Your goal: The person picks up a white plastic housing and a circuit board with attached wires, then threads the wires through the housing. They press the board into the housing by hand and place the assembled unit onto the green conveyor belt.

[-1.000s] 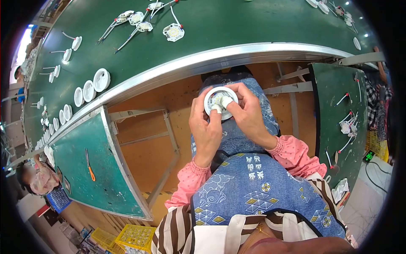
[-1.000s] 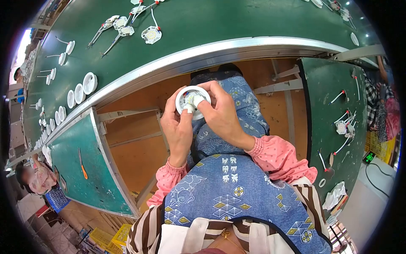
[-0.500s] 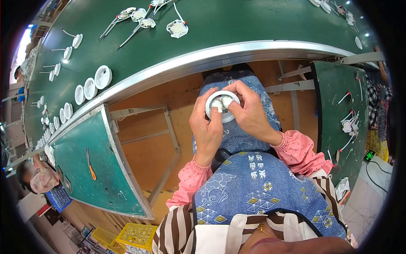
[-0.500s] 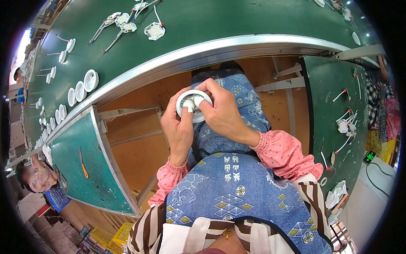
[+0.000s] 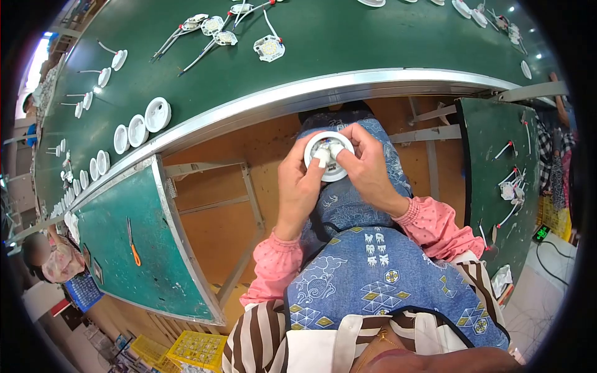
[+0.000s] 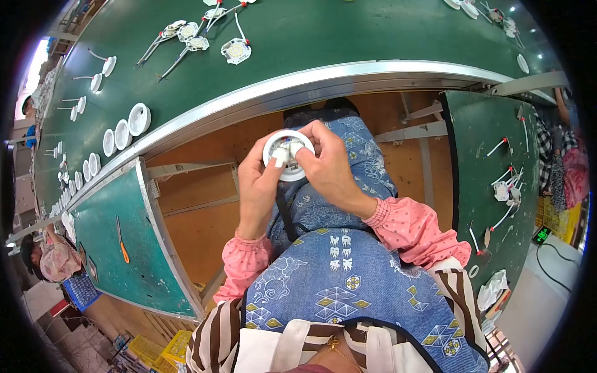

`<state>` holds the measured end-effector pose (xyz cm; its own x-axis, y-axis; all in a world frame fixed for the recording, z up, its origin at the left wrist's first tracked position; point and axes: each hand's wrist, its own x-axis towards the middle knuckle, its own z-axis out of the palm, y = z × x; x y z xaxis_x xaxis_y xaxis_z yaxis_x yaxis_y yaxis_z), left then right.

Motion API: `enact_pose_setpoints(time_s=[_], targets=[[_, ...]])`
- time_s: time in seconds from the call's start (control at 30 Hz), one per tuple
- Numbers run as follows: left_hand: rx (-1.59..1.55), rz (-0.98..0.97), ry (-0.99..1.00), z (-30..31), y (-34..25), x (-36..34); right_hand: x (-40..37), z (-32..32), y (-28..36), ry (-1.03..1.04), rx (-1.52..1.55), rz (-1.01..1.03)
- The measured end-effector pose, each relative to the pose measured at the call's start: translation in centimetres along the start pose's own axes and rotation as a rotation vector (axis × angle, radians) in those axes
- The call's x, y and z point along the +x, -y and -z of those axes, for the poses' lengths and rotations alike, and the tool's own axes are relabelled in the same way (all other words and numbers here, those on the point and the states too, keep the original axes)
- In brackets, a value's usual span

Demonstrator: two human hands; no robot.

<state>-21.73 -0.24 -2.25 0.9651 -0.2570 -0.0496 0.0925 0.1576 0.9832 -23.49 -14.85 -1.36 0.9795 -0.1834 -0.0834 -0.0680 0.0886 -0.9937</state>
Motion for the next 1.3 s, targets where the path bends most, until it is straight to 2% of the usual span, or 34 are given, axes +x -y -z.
enact_pose_setpoints(time_s=[0.07, 0.13, 0.2, 0.27, 0.33, 0.37, 0.4, 0.43, 0.47, 0.5, 0.63, 0.77, 0.97, 1.17, 1.3], targets=[[-0.086, 0.014, 0.044, 0.7, -1.6, -0.1, 0.3, 0.5, 0.3, 0.015, 0.059, -0.055], [-0.009, -0.106, 0.016, 1.9, -0.4, 0.2, 0.2, 1.2, 1.8, 0.038, 0.097, -0.178], [0.447, -0.331, -0.019, 2.2, -0.4, 0.4, 0.3, 1.6, 2.1, 0.108, 0.246, -0.252], [0.742, -0.46, 0.046, 1.6, -1.4, 0.0, 0.5, 2.3, 2.2, 0.211, 0.377, -0.326], [0.692, -0.427, 0.039, 0.9, -1.4, -0.4, 0.8, 3.7, 1.6, 0.336, 0.497, -0.398], [0.684, -0.394, 0.018, 0.4, -1.7, -0.7, 1.0, 4.7, 0.9, 0.401, 0.442, -0.397], [0.673, -0.361, -0.001, 0.0, -1.9, -0.9, 0.9, 4.6, 1.6, 0.357, 0.398, -0.355], [0.707, -0.455, -0.033, -0.6, -2.0, -0.9, 0.4, 4.2, 2.5, 0.311, 0.353, -0.315], [0.762, -0.445, -0.035, -1.0, -2.4, -1.1, 0.1, 4.1, 3.1, 0.264, 0.31, -0.274], [0.818, -0.433, -0.034, -1.5, -2.9, -1.5, 0.1, 4.6, 3.1, 0.305, 0.313, -0.244], [0.937, -0.435, -0.027, -2.6, -3.6, -2.1, -0.9, 3.3, 3.4, 0.258, 0.177, -0.049], [1.045, -0.458, -0.017, -2.7, -4.4, -2.1, -0.5, 3.4, 2.0, 0.26, 0.072, -0.138], [1.103, -0.674, 0.033, -0.4, -3.0, -0.7, -0.7, 2.9, 2.6, 0.326, 0.084, -0.34], [0.905, -0.635, 0.184, 1.4, -1.7, 0.9, -1.1, 2.7, 2.0, 0.305, 0.094, -0.466], [0.957, -0.587, 0.134, 1.2, -0.8, 0.1, -0.4, 2.7, 1.2, 0.267, 0.079, -0.451]])
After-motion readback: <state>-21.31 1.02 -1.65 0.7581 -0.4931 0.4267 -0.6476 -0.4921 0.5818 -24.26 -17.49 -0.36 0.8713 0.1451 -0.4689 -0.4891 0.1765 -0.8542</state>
